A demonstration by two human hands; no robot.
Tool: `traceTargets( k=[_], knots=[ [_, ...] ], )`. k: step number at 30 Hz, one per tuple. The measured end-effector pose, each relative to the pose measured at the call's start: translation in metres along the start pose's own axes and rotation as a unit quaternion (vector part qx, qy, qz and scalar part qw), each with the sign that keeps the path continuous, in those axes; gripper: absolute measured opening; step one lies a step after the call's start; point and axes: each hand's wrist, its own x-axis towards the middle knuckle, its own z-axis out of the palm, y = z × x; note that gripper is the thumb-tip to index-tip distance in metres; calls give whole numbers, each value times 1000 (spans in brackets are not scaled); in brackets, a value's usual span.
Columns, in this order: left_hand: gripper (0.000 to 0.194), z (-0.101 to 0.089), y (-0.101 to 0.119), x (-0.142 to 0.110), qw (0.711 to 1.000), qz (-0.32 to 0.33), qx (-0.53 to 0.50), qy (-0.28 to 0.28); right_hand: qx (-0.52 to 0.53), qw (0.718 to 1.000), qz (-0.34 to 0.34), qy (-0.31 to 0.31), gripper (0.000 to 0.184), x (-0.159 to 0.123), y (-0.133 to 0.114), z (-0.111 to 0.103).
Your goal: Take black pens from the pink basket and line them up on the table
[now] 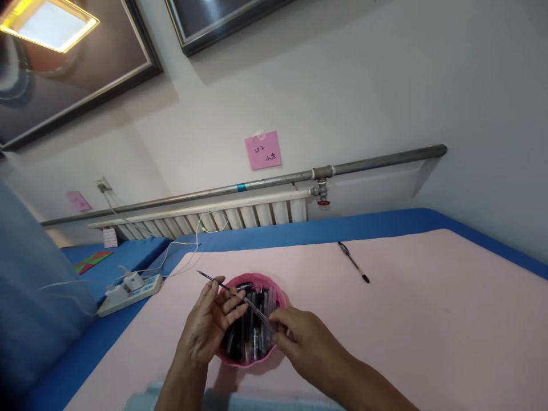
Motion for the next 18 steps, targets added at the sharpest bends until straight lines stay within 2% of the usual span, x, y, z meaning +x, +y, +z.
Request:
traceTargets(
  k=[13,18],
  knots=[
    [29,1,-6,0,998,23,65,5,-74,997,-21,16,17,-2,1,-2],
    [29,4,-13,-5,990,0,133,-49,-27,999,-15,14,17,-2,-3,-1]
  ],
)
